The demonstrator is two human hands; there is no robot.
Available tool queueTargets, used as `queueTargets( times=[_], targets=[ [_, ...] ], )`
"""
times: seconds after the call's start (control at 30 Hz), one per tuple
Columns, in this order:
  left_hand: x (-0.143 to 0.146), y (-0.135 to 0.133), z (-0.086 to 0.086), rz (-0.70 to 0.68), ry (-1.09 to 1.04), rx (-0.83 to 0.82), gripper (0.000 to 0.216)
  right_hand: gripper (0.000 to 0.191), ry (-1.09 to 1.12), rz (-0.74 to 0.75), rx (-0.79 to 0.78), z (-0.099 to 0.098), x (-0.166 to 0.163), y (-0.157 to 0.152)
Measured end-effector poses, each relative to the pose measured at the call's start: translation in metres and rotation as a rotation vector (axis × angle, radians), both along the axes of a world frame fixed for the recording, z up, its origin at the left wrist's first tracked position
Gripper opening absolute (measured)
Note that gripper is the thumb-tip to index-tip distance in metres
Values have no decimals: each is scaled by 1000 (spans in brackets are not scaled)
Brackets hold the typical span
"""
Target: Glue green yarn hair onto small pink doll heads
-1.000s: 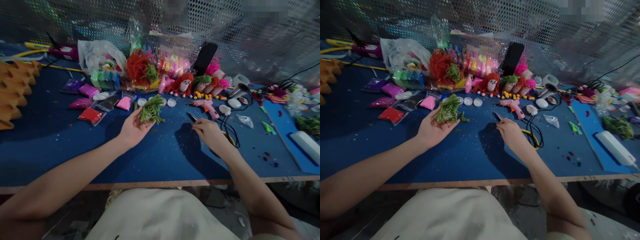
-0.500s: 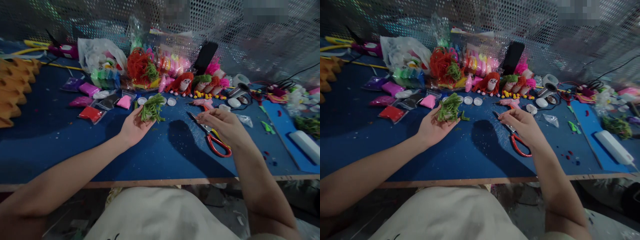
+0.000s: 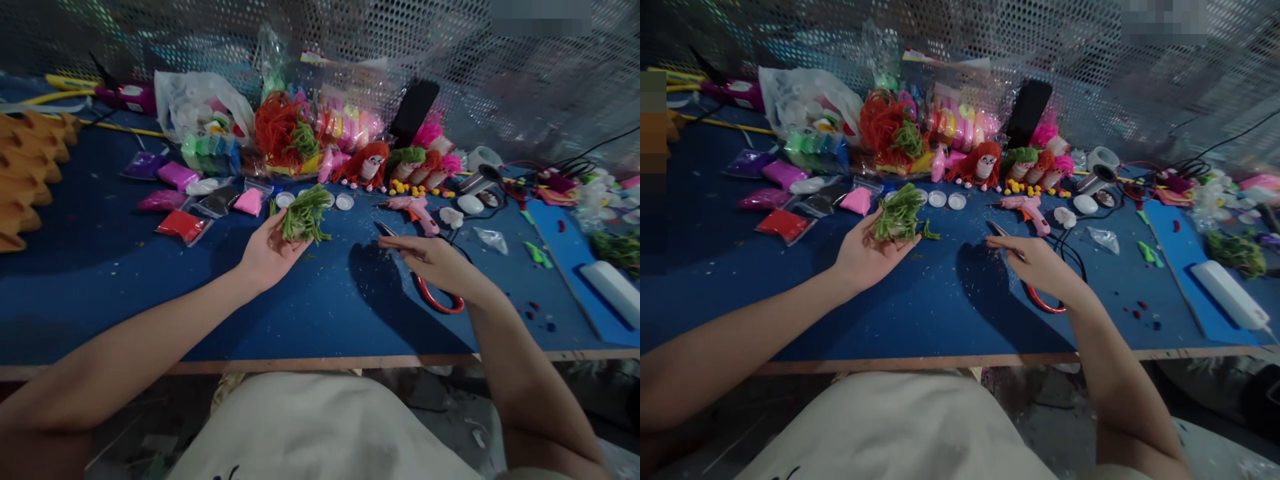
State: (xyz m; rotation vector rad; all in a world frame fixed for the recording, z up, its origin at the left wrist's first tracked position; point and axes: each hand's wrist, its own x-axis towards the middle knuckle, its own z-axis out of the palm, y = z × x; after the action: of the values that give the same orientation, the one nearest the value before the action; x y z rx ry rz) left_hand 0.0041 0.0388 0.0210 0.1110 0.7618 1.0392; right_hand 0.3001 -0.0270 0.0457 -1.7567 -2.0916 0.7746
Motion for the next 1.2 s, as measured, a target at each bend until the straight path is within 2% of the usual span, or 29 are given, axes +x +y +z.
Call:
queueTargets(
  times=[0.13, 0.23, 0.3, 0.47, 0.63, 0.73, 0.8, 0.87, 0.97, 1.07, 1.2],
  targets=[
    [0, 0, 0, 0, 2, 2, 14, 60, -145, 113, 29, 4, 1, -7],
    [0, 0, 0, 4, 4, -1, 14, 59, -226, 234, 84, -6, -2, -10],
    [0, 0, -1, 2, 1, 4, 14, 54, -256, 263, 102, -15, -4, -12],
    [0, -1, -1, -3, 1, 15, 16, 37, -251, 117, 245, -33, -5, -20],
    [-1, -1, -1, 1, 4, 18, 11, 32, -184, -32, 290, -28, -9, -26],
    [-1, -1, -2, -5, -6, 29, 11, 22, 33, -142, 221, -24, -15, -25],
    [-1, -1, -3, -13, -10, 38, 11, 24, 210, -215, 178, -24, -16, -22],
    [-1, -1, -3, -15, -7, 46, 11, 26, 286, -257, 176, -27, -15, -20],
    [-1, -1, -4, -5, -8, 38, 11, 23, 152, -214, 234, -28, -10, -18],
    [-1, -1, -3, -2, -13, 29, 12, 28, -33, -146, 282, -23, -10, -20],
    [-1, 0, -2, -7, 0, 27, 18, 32, -151, -78, 348, -24, -18, -23]
  ],
)
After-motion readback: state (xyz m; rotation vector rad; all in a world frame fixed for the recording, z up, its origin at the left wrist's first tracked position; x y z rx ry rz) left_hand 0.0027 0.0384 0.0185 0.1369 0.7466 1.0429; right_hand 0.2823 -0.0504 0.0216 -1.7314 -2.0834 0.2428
